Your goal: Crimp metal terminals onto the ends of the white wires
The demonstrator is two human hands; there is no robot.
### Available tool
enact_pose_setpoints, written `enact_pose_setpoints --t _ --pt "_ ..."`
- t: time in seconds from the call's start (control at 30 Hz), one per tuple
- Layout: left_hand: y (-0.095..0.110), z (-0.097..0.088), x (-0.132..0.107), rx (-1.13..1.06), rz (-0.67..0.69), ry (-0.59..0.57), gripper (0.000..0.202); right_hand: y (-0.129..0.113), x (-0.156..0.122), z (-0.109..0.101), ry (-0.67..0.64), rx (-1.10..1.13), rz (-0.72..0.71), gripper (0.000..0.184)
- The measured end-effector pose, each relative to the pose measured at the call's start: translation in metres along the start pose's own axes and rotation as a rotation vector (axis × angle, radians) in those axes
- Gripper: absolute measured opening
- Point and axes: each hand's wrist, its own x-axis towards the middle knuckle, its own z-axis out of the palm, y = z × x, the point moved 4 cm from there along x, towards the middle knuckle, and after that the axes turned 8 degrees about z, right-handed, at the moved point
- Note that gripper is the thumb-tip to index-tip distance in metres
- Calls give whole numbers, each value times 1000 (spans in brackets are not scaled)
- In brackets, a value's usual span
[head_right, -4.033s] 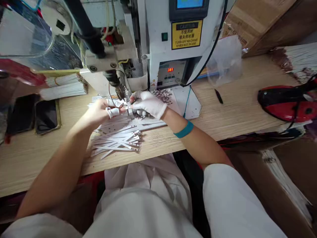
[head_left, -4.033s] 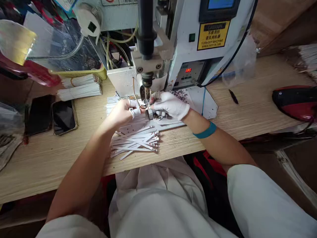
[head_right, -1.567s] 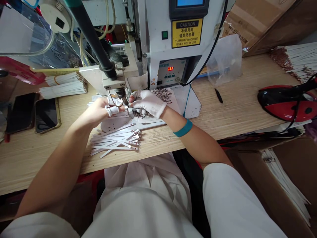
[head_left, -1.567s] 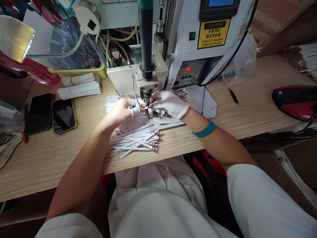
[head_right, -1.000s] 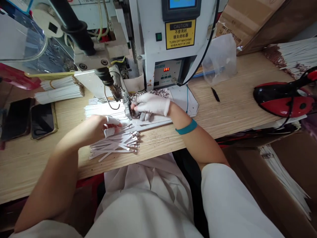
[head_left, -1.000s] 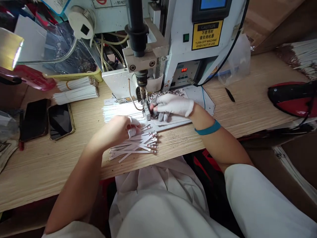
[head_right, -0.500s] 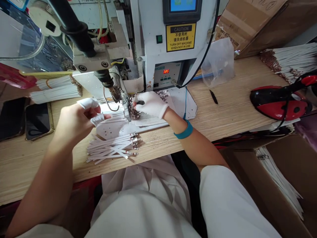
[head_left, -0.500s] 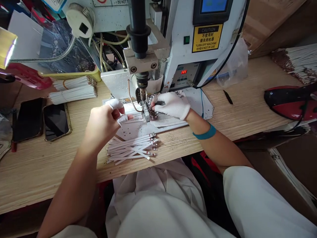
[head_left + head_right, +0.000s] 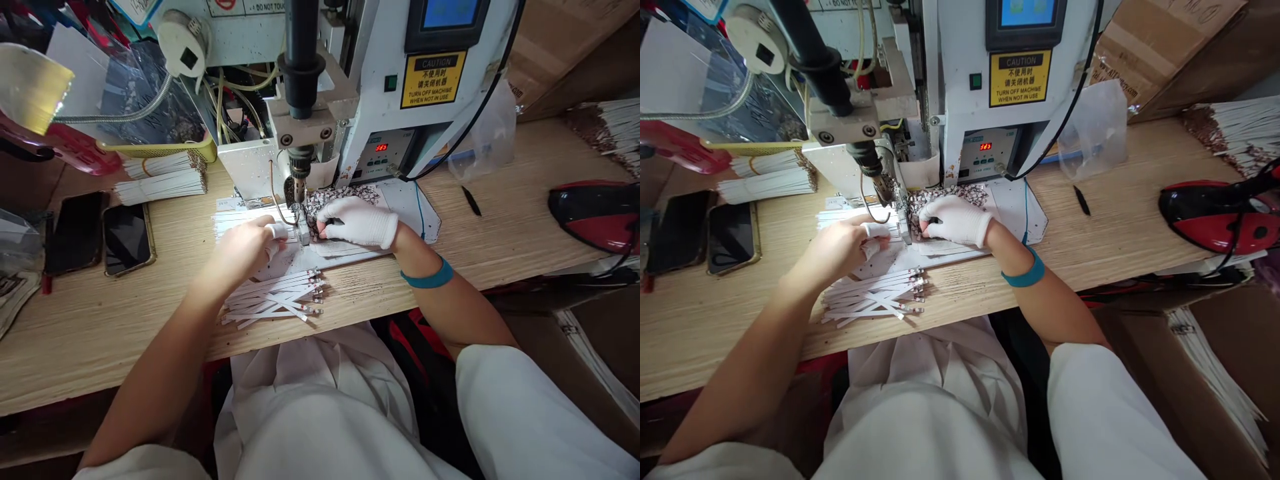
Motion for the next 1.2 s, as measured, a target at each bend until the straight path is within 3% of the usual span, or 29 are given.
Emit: enact_pose_setpoints --t 0.17,0.3,0.4,0.57,0.67,0.77,0.87,1.2 --pt "10 5 4 183 -3 -40 35 3 -1 -4 146 73 153 11" --pt "9 4 5 158 59 6 29 8 1 -1 79 70 50 11" --pt "3 -1 2 28 90 57 22 9 1 0 17 47 -17 12" --pt "-4 -10 -1 -384 3 100 13 4 -1 -1 61 74 28 9" --pt "-2 -9 1 -610 -53 80 24 2 -1 -2 108 254 133 5" --pt "-2 -6 4 -725 -101 99 28 5 0 1 109 629 276 6" --pt "-5 -1 7 -802 -150 114 30 3 3 5 98 910 280 9" --pt "-14 8 9 -877 -216 137 37 5 15 23 -31 1127 272 17"
